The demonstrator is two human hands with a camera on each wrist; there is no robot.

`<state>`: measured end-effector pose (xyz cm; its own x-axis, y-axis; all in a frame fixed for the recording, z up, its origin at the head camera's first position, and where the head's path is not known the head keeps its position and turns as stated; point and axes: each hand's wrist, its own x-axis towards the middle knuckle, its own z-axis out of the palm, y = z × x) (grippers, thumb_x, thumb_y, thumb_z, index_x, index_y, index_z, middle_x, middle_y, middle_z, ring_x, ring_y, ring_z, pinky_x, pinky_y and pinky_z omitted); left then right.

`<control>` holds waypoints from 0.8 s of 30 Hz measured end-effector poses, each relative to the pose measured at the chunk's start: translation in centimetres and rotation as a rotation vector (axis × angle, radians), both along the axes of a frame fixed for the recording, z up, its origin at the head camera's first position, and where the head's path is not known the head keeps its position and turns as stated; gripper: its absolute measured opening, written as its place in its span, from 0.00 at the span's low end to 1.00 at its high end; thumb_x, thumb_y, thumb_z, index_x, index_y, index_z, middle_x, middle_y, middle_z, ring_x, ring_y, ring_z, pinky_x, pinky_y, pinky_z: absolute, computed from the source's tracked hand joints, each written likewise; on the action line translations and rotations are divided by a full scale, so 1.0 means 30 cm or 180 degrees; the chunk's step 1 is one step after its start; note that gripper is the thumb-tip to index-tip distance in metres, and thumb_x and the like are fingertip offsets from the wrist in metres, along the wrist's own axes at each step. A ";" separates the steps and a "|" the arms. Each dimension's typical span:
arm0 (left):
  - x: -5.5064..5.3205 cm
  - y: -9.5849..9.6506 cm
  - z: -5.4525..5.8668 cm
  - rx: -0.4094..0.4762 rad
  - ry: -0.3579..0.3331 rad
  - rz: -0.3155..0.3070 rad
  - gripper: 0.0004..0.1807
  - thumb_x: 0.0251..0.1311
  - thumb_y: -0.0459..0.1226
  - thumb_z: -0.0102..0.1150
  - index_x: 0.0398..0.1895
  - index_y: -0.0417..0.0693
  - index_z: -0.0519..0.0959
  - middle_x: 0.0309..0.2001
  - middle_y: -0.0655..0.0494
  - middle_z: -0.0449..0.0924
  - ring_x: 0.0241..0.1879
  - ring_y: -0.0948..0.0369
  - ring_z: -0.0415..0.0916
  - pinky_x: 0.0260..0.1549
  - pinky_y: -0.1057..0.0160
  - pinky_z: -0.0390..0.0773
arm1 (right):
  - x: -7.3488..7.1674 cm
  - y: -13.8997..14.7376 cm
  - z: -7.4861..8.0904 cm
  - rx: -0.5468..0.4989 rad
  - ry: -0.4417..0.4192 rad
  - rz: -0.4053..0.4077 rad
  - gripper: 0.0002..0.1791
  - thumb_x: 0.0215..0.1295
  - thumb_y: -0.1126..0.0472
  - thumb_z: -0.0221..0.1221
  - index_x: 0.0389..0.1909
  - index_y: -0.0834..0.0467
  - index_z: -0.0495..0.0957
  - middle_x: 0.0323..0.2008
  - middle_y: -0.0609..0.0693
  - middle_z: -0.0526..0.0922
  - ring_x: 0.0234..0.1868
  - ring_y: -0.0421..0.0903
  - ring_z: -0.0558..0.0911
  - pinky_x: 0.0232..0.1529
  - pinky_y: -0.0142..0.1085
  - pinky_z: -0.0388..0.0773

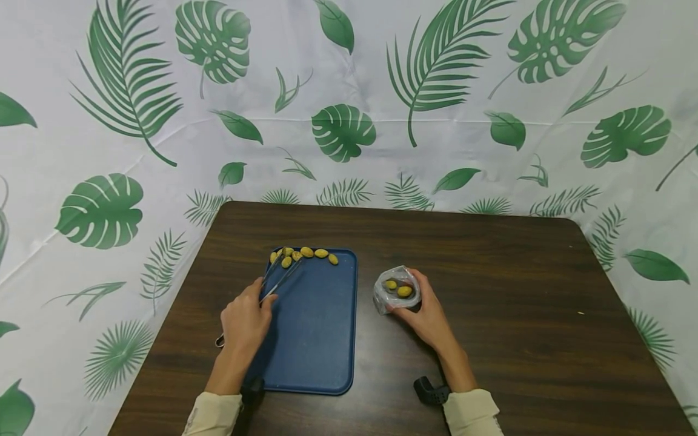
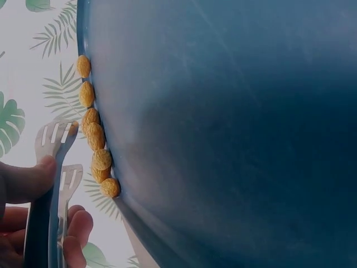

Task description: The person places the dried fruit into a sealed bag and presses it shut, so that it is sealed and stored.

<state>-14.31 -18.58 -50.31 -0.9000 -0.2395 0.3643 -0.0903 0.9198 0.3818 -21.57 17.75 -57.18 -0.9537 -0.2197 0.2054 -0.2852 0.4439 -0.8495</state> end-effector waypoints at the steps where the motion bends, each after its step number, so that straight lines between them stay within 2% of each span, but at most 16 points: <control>1: -0.001 -0.001 0.000 -0.0011 -0.0021 0.0013 0.27 0.53 0.44 0.67 0.54 0.38 0.77 0.44 0.40 0.83 0.32 0.40 0.81 0.25 0.40 0.75 | 0.000 0.000 0.001 -0.0014 -0.0009 0.0002 0.48 0.46 0.45 0.71 0.68 0.36 0.55 0.61 0.43 0.68 0.60 0.46 0.69 0.59 0.54 0.63; 7: -0.008 -0.007 -0.003 -0.0093 -0.0179 0.0102 0.27 0.55 0.44 0.66 0.55 0.37 0.76 0.45 0.39 0.82 0.32 0.38 0.80 0.27 0.39 0.75 | -0.001 0.002 0.000 0.0001 -0.0009 0.0013 0.48 0.47 0.44 0.71 0.68 0.37 0.55 0.61 0.44 0.68 0.61 0.47 0.68 0.59 0.55 0.63; 16: -0.018 -0.016 -0.004 -0.0099 -0.0440 0.0107 0.23 0.58 0.42 0.63 0.53 0.38 0.76 0.43 0.38 0.82 0.32 0.36 0.79 0.28 0.38 0.74 | -0.004 0.004 0.000 0.0002 0.0009 0.0008 0.47 0.47 0.43 0.70 0.67 0.35 0.55 0.60 0.42 0.68 0.60 0.45 0.69 0.59 0.53 0.64; 24: -0.021 -0.019 -0.003 -0.0061 -0.0507 0.0141 0.20 0.58 0.42 0.61 0.51 0.42 0.78 0.39 0.38 0.83 0.30 0.36 0.78 0.26 0.38 0.73 | 0.000 0.003 0.002 -0.0004 -0.0020 0.0003 0.47 0.46 0.43 0.71 0.67 0.35 0.55 0.60 0.42 0.68 0.60 0.45 0.69 0.59 0.53 0.63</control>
<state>-14.95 -19.14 -50.41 -0.9354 -0.2747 0.2226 -0.1890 0.9205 0.3419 -21.57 17.83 -57.11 -0.9548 -0.2203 0.1996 -0.2802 0.4427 -0.8518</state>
